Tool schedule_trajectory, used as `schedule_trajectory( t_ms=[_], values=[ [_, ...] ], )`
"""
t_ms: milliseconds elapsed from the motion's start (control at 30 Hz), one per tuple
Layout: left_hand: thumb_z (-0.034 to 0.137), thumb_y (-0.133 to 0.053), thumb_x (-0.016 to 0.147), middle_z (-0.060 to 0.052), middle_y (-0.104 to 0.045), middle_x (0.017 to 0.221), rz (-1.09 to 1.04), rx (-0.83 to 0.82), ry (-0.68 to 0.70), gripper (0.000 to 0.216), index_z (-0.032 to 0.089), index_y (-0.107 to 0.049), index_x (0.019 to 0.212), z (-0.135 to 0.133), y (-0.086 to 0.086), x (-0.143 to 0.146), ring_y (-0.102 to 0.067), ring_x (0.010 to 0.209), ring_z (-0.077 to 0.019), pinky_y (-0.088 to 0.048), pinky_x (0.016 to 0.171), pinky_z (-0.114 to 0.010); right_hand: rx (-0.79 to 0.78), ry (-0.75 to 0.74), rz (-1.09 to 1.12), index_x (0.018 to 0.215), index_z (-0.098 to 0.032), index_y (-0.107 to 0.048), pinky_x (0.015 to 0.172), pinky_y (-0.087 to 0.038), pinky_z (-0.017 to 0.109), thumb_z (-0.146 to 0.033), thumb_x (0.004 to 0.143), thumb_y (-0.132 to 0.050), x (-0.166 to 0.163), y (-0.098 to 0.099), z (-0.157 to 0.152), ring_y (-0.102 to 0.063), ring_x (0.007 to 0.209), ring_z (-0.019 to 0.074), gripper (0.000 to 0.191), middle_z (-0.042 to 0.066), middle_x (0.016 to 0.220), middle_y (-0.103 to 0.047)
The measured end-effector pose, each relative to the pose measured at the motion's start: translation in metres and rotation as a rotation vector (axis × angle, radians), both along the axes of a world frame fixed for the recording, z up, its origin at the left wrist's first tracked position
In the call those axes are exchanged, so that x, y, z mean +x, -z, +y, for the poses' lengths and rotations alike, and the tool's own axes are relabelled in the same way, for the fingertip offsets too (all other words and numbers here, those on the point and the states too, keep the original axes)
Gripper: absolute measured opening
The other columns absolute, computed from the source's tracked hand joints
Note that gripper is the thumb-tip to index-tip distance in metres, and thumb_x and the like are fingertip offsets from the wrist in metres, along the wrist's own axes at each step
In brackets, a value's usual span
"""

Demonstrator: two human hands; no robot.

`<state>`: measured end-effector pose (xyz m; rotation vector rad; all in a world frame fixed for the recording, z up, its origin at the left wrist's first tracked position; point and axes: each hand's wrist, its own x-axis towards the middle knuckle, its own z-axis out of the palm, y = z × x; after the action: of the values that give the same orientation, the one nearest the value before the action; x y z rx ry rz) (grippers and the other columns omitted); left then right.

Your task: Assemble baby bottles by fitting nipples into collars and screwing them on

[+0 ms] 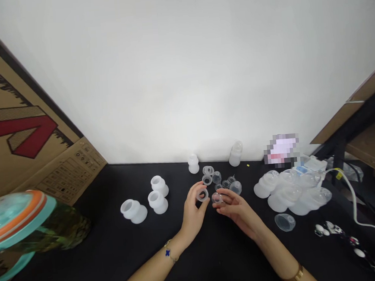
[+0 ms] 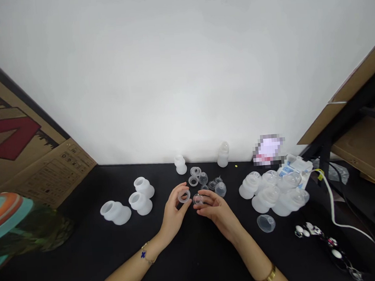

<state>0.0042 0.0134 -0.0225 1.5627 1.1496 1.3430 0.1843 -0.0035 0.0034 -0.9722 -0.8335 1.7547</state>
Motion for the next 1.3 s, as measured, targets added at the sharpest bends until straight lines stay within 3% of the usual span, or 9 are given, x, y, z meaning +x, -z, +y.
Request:
schedule_trajectory(
  t_ms=[133,300,667,1300],
  values=[
    [0.025,-0.062,0.087,-0.008,-0.06,0.129,-0.093,-0.081,0.037,0.037,0.025,-0.057,0.124,0.001,-0.001,0.001,-0.059,0.118,-0.0241,-0.046,0.101,-0.039,-0.242,0.083,0.336,0.123,-0.014,-0.059,0.102,-0.047,0.042,-0.021,0.08,-0.063,-0.004,0.007,0.005,-0.065,0.114,0.0264,0.043,0.015,0.126,-0.066],
    [0.025,-0.065,0.085,-0.008,-0.062,0.127,-0.108,-0.119,0.05,0.038,0.025,-0.058,0.122,-0.001,-0.006,0.001,-0.06,0.116,-0.0242,-0.047,0.1,-0.039,-0.375,0.213,0.445,0.125,-0.008,-0.056,0.103,-0.049,0.04,-0.033,0.092,-0.052,-0.003,0.013,0.012,-0.061,0.121,0.0278,0.042,0.019,0.132,-0.061],
    [0.019,-0.065,0.083,-0.008,-0.06,0.132,-0.09,-0.09,0.056,0.037,0.024,-0.058,0.119,0.001,-0.004,0.002,-0.056,0.121,-0.0238,-0.046,0.102,-0.039,-0.356,0.265,0.456,0.125,-0.014,-0.059,0.103,-0.049,0.044,-0.037,0.094,-0.047,-0.001,0.017,0.013,-0.058,0.124,0.0264,0.04,0.015,0.127,-0.066],
    [0.027,-0.068,0.083,-0.006,-0.064,0.124,-0.068,-0.128,0.112,0.04,0.025,-0.059,0.122,0.0,-0.007,0.002,-0.061,0.114,-0.0226,-0.049,0.098,-0.039,-0.375,0.278,0.44,0.122,-0.008,-0.06,0.102,-0.051,0.039,-0.033,0.094,-0.05,-0.003,0.018,0.012,-0.064,0.117,0.0252,0.039,0.017,0.122,-0.068]
  ],
)
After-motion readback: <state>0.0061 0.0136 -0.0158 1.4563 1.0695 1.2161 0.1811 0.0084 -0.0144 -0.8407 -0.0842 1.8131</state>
